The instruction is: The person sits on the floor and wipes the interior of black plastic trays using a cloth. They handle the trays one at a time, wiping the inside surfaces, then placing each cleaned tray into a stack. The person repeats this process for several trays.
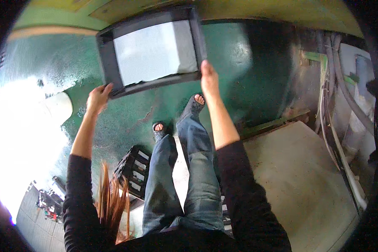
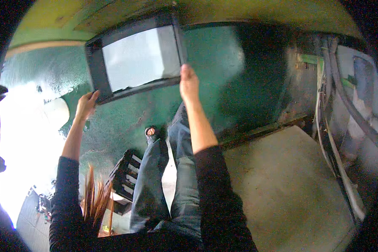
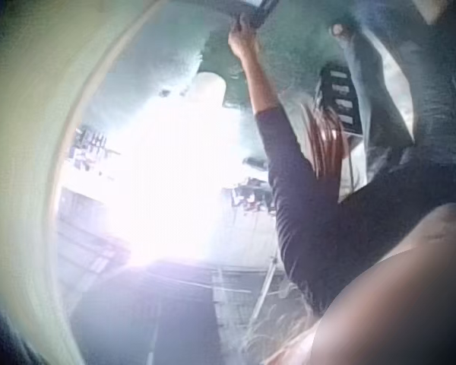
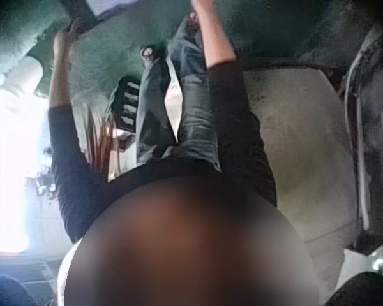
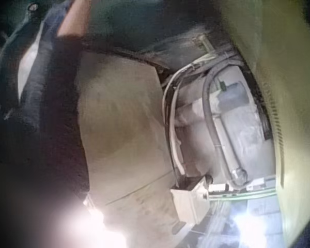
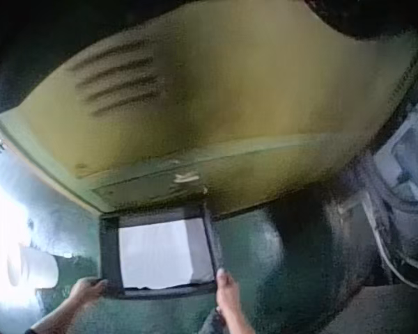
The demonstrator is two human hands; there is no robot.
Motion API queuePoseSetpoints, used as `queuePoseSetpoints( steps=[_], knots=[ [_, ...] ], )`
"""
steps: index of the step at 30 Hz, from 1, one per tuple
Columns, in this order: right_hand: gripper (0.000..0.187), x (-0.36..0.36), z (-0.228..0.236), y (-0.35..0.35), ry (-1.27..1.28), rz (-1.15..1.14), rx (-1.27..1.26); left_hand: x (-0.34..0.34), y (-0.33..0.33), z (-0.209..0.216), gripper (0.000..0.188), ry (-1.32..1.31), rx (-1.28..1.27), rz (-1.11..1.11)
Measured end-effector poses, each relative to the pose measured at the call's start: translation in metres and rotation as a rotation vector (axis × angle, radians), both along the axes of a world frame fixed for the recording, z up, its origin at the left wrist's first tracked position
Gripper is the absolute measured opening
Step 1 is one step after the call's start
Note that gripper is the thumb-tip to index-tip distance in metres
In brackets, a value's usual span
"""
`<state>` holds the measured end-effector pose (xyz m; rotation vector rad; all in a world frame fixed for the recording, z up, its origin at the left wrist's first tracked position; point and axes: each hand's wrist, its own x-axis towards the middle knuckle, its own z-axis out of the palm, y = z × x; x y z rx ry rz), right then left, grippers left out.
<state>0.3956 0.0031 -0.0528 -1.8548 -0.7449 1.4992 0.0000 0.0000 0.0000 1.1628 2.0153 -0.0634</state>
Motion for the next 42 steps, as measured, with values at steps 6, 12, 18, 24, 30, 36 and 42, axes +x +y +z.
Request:
queuePoseSetpoints(
  steps=[6, 12, 18, 24, 30, 36, 42],
  knots=[
    [0.055, 0.034, -0.064, -0.086, 0.317, -0.336, -0.014, -0.002, 0.022, -0.015, 0.047, 0.032, -0.095, -0.117],
    [0.05, 0.042, -0.227, -0.058, -0.091, -0.197, -0.266, -0.001, 0.029, 0.001, 0.046, 0.077, -0.242, -0.107],
    [0.049, 0.008, -0.28, -0.002, -0.065, -0.22, -0.25, -0.01, 0.032, -0.002, 0.047, 0.111, -0.287, -0.093],
    [0.057, -0.002, -0.229, 0.016, -0.204, -0.289, -0.289, -0.016, 0.033, -0.001, 0.048, 0.091, -0.32, -0.07],
    [0.066, 0.02, -0.2, 0.017, -0.179, -0.244, -0.274, 0.004, 0.035, 0.004, 0.049, 0.08, -0.37, -0.065],
    [0.071, 0.039, -0.217, 0.022, -0.145, -0.174, -0.238, 0.02, 0.04, 0.006, 0.049, 0.079, -0.372, -0.103],
    [0.066, 0.06, -0.112, 0.006, -0.196, -0.277, -0.067, 0.017, 0.04, 0.007, 0.045, 0.021, -0.343, -0.077]
  ],
)
